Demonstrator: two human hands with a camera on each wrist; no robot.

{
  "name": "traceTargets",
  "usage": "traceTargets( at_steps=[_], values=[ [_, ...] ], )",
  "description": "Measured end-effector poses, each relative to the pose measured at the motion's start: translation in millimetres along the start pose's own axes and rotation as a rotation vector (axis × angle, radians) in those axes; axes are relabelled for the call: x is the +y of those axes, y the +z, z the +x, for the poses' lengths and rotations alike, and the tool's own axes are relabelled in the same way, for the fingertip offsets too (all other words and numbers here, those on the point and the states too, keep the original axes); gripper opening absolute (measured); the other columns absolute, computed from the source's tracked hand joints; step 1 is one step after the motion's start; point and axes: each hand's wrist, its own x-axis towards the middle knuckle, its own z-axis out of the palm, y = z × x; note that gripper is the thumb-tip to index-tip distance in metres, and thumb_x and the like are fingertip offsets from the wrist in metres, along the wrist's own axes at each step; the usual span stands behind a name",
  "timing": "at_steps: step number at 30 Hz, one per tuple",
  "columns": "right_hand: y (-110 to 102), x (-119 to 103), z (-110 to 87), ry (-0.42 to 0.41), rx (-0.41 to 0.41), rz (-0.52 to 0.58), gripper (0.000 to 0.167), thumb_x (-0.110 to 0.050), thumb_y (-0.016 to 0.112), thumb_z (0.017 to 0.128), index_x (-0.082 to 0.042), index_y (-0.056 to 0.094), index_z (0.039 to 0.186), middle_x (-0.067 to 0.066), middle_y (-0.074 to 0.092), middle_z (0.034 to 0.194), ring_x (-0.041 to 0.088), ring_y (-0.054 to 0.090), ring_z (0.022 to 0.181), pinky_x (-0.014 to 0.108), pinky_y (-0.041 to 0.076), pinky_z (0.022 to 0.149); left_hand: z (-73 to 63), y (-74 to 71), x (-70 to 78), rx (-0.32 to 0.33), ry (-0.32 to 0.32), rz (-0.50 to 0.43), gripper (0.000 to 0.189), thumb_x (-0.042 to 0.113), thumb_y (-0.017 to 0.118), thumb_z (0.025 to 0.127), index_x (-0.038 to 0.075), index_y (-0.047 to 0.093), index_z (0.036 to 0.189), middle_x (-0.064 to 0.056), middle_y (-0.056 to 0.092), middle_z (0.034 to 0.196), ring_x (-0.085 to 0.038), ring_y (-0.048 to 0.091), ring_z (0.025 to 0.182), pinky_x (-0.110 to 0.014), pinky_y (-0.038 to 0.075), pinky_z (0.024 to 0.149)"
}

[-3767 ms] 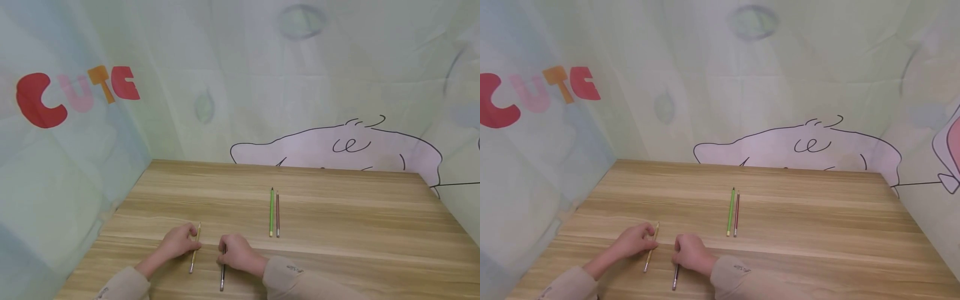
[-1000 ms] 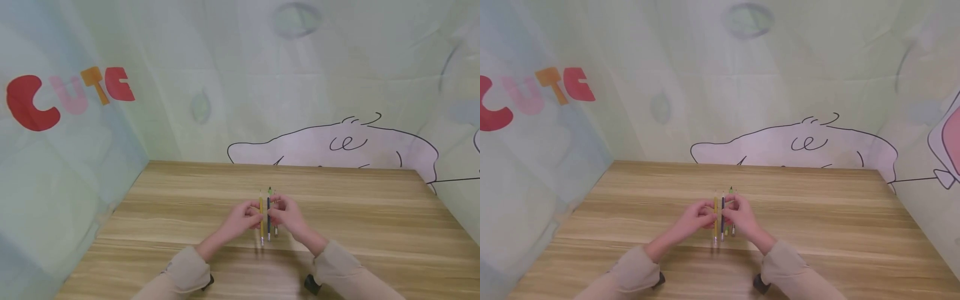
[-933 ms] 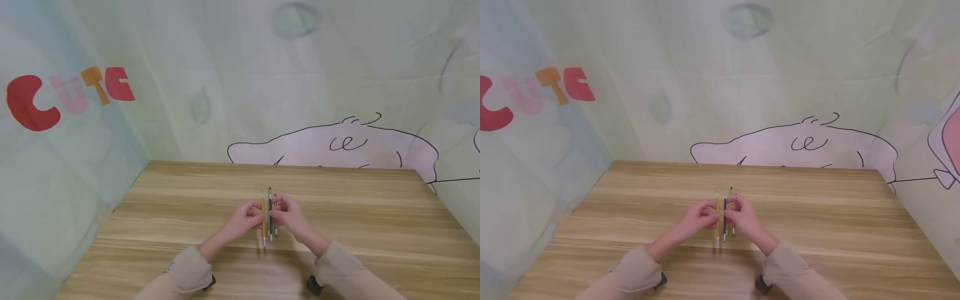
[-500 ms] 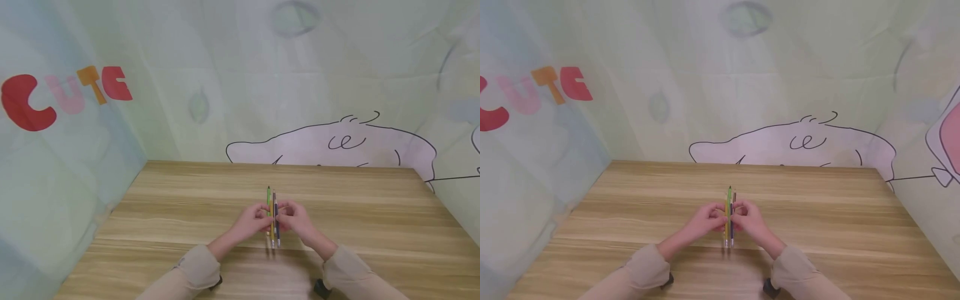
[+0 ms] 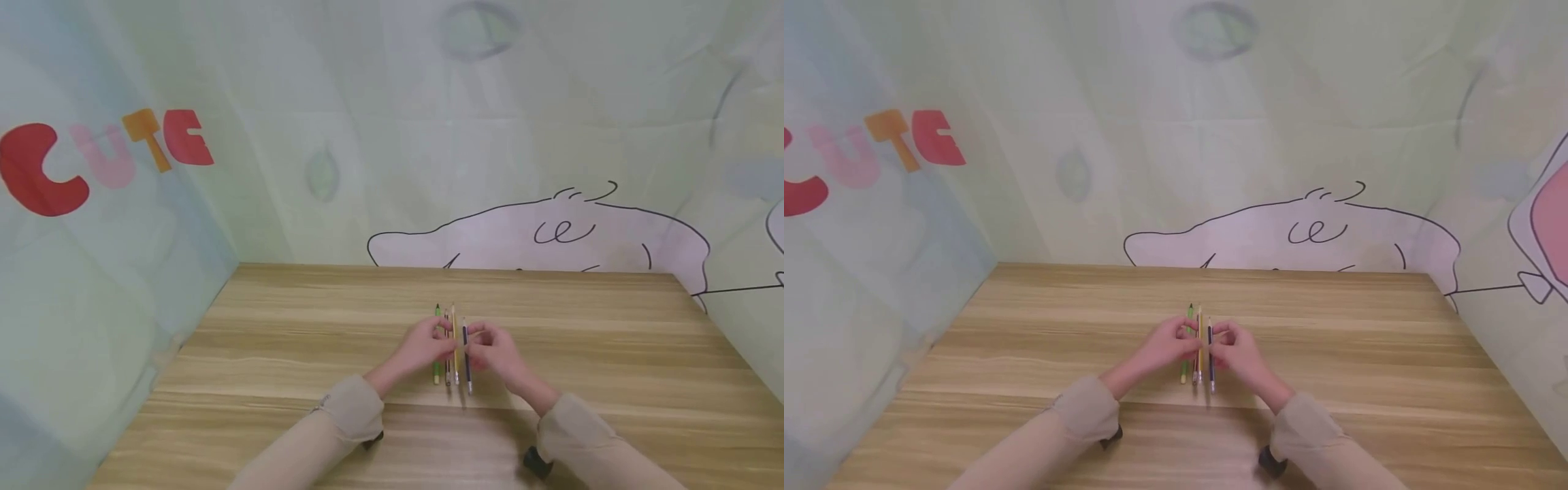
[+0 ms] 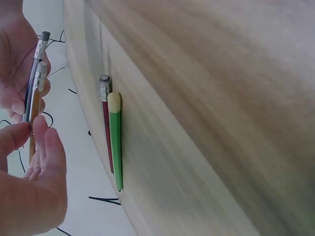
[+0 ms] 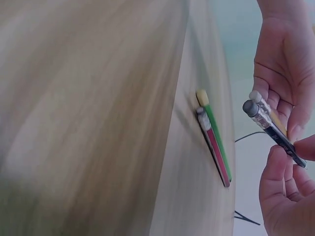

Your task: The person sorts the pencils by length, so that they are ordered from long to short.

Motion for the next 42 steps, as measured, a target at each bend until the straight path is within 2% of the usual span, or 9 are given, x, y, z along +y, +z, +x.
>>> traceTargets(
  at_steps=[8,14,19,24,29,32,36,42],
  values=[
    [-8.4,2.7,9.6,0.0,0.014,-0.003,0.032,0.003,0.051,0.078,0.008,0.045,0.109,0.005,0.054,0.076,0.012,0.051,0.059,0.029,0.049,0.059,15.9,4.4,-0.3,0.031,-0.011,0.083,0.031,0.011,0.063,0.078,0.005,0.054,0.107,-0.005,0.062,0.072,-0.018,0.061,0.065,-0.026,0.051,0.059],
    [-13.1,5.8,16.2,-0.018,0.023,-0.002,0.033,0.004,0.05,0.077,0.01,0.044,0.109,0.003,0.053,0.073,0.011,0.05,0.057,0.027,0.048,0.056,22.6,10.8,0.0,0.089,-0.013,0.18,0.027,0.011,0.066,0.075,0.005,0.057,0.1,-0.002,0.06,0.066,-0.013,0.057,0.056,-0.02,0.044,0.048],
    [-14.6,9.2,20.2,-0.028,0.026,-0.005,0.033,0.005,0.05,0.076,0.011,0.044,0.109,0.003,0.053,0.071,0.01,0.05,0.056,0.026,0.048,0.055,25.9,16.8,-0.2,0.123,-0.026,0.253,0.022,0.01,0.067,0.074,0.004,0.057,0.093,-0.001,0.058,0.063,-0.009,0.054,0.051,-0.017,0.042,0.045],
    [-15.7,12.0,22.6,-0.021,0.039,-0.002,0.033,0.005,0.051,0.076,0.01,0.045,0.108,0.003,0.054,0.072,0.01,0.051,0.055,0.026,0.049,0.054,26.7,21.5,0.6,0.133,-0.033,0.325,0.023,0.01,0.066,0.075,0.003,0.057,0.095,-0.002,0.058,0.068,-0.009,0.053,0.051,-0.017,0.042,0.045],
    [-17.0,12.6,23.5,-0.014,0.045,-0.015,0.032,0.004,0.051,0.077,0.01,0.045,0.108,0.004,0.054,0.073,0.01,0.051,0.056,0.025,0.048,0.054,27.5,25.4,1.2,0.135,-0.041,0.36,0.025,0.01,0.066,0.075,0.002,0.058,0.097,-0.002,0.058,0.072,-0.009,0.051,0.052,-0.018,0.043,0.046],
    [-17.9,13.0,23.4,-0.014,0.038,-0.015,0.032,0.004,0.05,0.077,0.01,0.044,0.109,0.003,0.053,0.073,0.01,0.05,0.056,0.024,0.048,0.054,28.2,27.5,2.1,0.141,-0.039,0.394,0.021,0.01,0.066,0.074,0.003,0.059,0.092,-0.001,0.056,0.069,-0.009,0.049,0.051,-0.018,0.042,0.045],
    [-19.1,14.4,23.8,-0.01,0.039,-0.003,0.033,0.004,0.05,0.077,0.01,0.044,0.109,0.002,0.053,0.073,0.01,0.051,0.056,0.024,0.048,0.054,29.6,30.6,3.4,0.153,-0.033,0.447,0.01,0.009,0.065,0.072,0.007,0.057,0.077,0.001,0.05,0.062,-0.009,0.044,0.05,-0.018,0.038,0.043],
    [-20.5,15.5,23.8,-0.01,0.053,-0.012,0.032,0.004,0.05,0.078,0.01,0.045,0.109,0.003,0.054,0.073,0.01,0.051,0.056,0.025,0.048,0.054,30.8,35.4,2.4,0.156,-0.017,0.53,0.015,0.008,0.062,0.073,0.011,0.049,0.067,0.002,0.045,0.056,-0.009,0.041,0.046,-0.019,0.036,0.041]
  ],
)
